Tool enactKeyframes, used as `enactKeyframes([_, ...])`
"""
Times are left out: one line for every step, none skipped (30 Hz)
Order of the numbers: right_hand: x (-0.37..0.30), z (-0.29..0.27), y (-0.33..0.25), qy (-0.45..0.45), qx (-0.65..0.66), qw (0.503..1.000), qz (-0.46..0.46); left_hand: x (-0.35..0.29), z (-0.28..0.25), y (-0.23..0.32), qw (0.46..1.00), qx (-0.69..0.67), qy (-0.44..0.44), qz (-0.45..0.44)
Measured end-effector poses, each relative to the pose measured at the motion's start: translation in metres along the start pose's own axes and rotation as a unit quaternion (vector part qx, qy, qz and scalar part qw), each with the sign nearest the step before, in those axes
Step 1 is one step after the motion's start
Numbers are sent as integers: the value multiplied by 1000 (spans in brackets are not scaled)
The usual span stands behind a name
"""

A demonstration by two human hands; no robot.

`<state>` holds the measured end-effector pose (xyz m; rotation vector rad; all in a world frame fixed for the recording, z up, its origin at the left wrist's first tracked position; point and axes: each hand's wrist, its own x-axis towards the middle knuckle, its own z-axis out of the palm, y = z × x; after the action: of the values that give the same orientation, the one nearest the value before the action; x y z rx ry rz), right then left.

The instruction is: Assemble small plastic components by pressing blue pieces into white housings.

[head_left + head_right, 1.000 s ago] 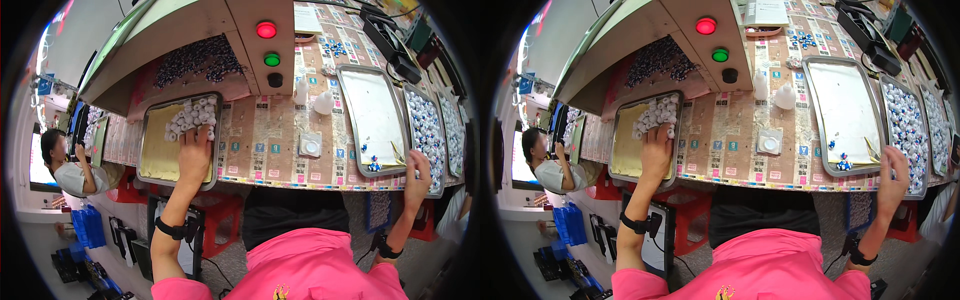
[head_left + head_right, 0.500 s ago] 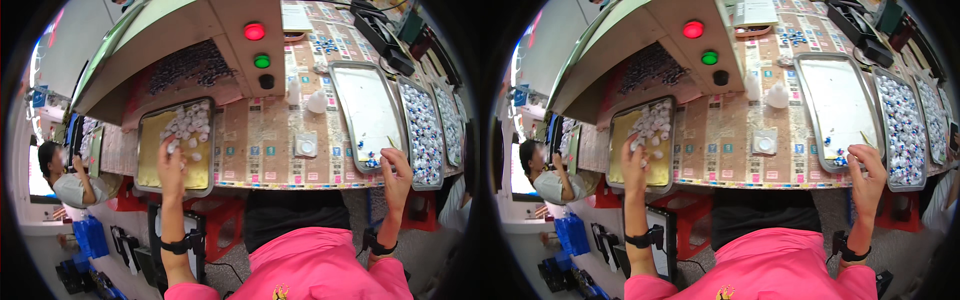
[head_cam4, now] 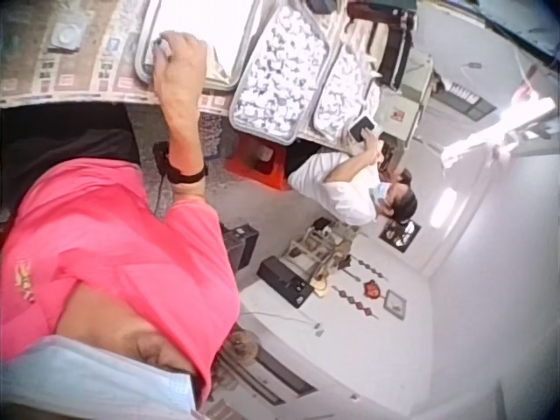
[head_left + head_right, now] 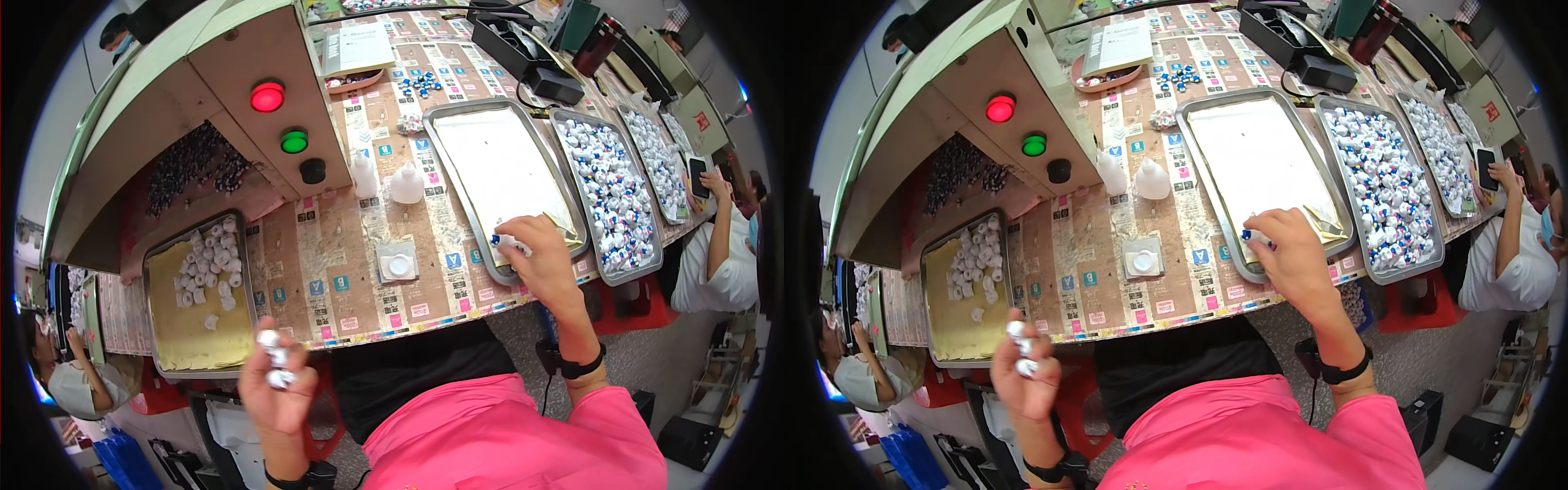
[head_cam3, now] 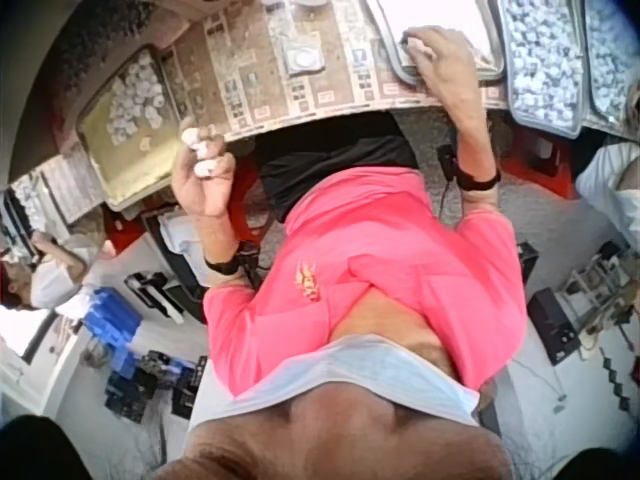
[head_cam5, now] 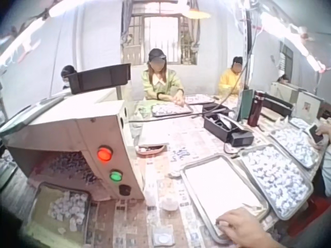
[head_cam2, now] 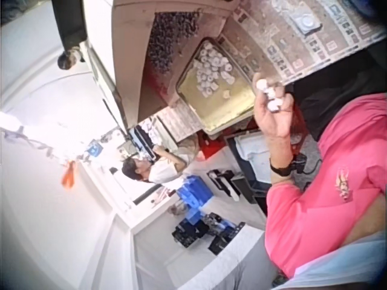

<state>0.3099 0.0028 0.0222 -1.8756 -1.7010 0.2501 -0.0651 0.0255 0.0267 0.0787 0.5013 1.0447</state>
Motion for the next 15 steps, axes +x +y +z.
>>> enactKeyframes([1,3,0,-20,1,1000,-4,0,1,-15,999,11,-17,-31])
enactKeyframes([2,5,0,-22,0,1000,-7,0,2,-28,997,22,-33,-62])
enactKeyframes([3,7,0,-33,-5,999,-10,1,3,-39,994,39,-31,-92])
enactKeyframes([4,9,1,-45,-10,999,-14,1,3,-48,990,56,-30,-123])
enactKeyframes([4,11,4,-47,-11,999,-17,3,4,-57,987,80,-28,-137])
enactKeyframes([4,12,9,-41,4,999,-14,5,7,-62,985,91,-17,-145])
enactKeyframes([5,13,10,-35,18,999,-12,7,9,-67,985,73,-14,-154])
enactKeyframes([5,10,8,-37,18,999,-14,9,10,-70,985,54,-11,-162])
enactKeyframes([4,4,2,-45,93,994,32,10,11,-72,986,52,-10,-159])
enactKeyframes([3,1,-2,-54,166,981,78,11,12,-73,984,59,-6,-166])
enactKeyframes([1,2,-2,-58,167,981,75,12,13,-74,983,65,-1,-172])
enactKeyframes([-2,3,-2,-60,280,954,93,13,14,-76,984,62,0,-168])
enactKeyframes([-5,4,-3,-63,388,913,110,14,15,-77,982,73,2,-174])
enactKeyframes([-7,5,-5,-68,389,913,108,13,14,-77,980,85,4,-181])
enactKeyframes([-9,7,-7,-99,476,859,161,13,11,-77,981,77,-6,-178])
